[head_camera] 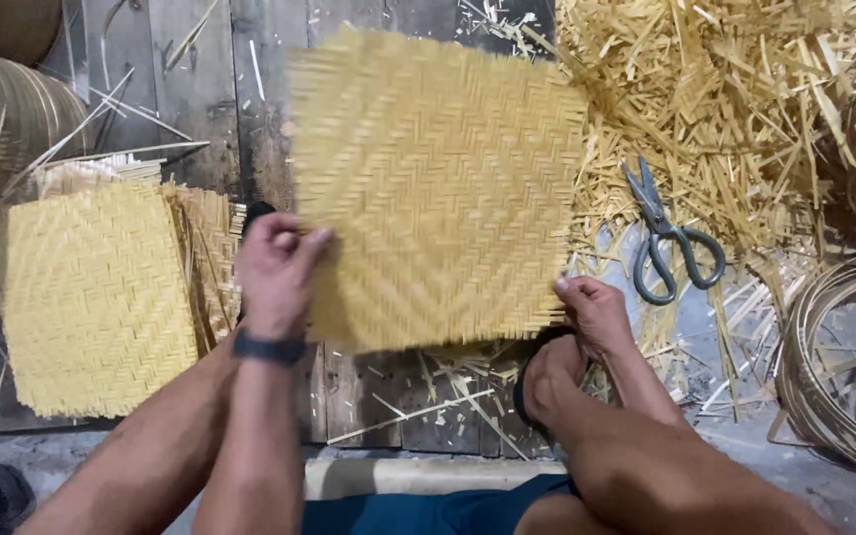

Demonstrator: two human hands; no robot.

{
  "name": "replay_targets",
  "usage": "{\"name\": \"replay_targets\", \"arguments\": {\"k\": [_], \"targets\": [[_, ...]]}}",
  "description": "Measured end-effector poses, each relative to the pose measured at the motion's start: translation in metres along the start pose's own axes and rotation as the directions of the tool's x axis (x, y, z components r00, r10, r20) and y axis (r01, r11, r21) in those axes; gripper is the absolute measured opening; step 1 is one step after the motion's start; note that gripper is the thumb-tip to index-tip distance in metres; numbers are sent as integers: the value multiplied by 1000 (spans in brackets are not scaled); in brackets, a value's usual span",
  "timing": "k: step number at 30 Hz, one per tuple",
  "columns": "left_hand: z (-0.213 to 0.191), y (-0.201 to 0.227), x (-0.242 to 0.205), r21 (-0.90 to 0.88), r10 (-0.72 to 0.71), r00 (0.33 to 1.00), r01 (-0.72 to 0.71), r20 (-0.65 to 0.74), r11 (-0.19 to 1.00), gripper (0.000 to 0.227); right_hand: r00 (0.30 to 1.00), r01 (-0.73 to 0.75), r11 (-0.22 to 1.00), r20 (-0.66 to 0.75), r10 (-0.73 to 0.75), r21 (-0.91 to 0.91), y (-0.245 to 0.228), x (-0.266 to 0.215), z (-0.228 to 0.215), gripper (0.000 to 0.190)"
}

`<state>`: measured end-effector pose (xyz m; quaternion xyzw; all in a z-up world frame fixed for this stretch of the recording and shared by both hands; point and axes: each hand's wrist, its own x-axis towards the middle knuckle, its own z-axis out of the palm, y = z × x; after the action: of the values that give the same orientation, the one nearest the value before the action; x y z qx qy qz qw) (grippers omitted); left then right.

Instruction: Attaching a circular rim to a woven bamboo base and trimming the excess edges with scissors.

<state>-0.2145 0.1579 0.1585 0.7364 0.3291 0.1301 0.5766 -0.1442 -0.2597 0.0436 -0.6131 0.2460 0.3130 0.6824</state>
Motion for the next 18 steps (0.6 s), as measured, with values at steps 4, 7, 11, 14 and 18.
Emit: {"name": "replay_targets", "arguments": {"k": [4, 7, 11, 14, 18], "targets": [[-26, 54, -19, -223, 95, 995, -95, -10, 970, 28, 990, 118, 993, 78, -115, -29, 29, 19, -10, 29], [-28, 55, -15, -120, 117, 993, -120, -28, 985, 26, 990, 139, 990, 21, -138, -34, 14, 13, -6, 27], [-25, 49, -15, 5, 127, 991, -126, -35, 992, 25, 975, 222, 969, 33, -220, -105, 10, 4, -13, 27], [-32, 45, -16, 106, 134, 990, -128, -52, 986, 27, 978, 198, 953, -18, -207, -231, 16, 7, -25, 30], [-31, 39, 1, 223, 158, 986, -143, -53, 964, 32, 814, 427, 639, -36, -580, -639, -29, -19, -4, 33]]}}
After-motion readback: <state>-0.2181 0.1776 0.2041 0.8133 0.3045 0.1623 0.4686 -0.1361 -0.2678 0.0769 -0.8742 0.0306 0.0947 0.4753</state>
